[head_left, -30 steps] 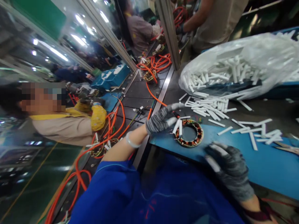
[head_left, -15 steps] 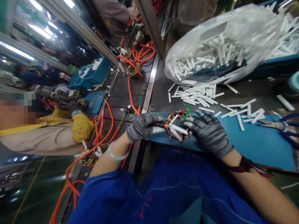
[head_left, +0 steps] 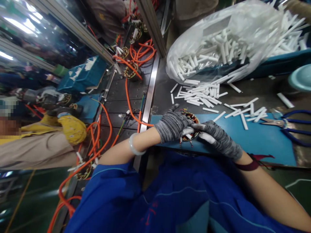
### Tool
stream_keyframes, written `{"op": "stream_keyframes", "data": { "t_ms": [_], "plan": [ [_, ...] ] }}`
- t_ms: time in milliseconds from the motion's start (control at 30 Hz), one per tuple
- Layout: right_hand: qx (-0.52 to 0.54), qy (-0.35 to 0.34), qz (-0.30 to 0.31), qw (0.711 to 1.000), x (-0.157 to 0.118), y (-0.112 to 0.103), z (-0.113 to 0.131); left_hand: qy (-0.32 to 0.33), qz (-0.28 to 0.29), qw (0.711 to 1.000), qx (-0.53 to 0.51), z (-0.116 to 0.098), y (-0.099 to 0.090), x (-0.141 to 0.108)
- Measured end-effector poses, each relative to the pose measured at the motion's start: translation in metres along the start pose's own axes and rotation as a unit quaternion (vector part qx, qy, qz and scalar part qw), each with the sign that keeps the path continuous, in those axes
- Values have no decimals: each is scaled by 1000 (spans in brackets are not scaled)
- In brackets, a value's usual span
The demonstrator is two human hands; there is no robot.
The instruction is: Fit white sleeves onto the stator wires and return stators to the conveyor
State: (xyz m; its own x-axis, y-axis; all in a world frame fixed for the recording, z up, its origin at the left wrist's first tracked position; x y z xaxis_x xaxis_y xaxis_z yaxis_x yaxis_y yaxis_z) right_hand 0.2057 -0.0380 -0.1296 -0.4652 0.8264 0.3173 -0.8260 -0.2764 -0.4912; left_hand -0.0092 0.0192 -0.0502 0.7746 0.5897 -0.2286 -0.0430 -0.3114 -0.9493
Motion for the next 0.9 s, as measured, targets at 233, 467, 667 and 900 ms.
{"op": "stream_keyframes", "data": {
  "t_ms": [233,467,667,900],
  "plan": [
    [2,44,46,998,27,-5,17,9,19,999,-32,3,-15,-17],
    [-63,117,30,991,36,9,19,39,-49,995,-80,16,4,-27],
    [-63,116,-6,991,28,18,17,18,31,999,-33,20,-5,-13],
    [93,137,-97,981,0,8,4,-29,83,993,81,-28,-10,23]
  ]
}}
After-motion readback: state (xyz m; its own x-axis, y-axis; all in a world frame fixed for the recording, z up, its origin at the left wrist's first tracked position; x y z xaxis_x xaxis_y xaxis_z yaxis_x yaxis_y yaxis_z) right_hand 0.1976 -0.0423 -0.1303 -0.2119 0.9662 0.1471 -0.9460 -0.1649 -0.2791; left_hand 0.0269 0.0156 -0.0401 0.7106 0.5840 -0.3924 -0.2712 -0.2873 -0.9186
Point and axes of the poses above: each hand's wrist, its own x-axis towards the middle knuckle, its own y-axis out of the palm, z = x × y, the point moved 1 cm from there along x, towards the middle knuckle, and after that the axes turned 2 degrees about z, right-handed, at the moved point
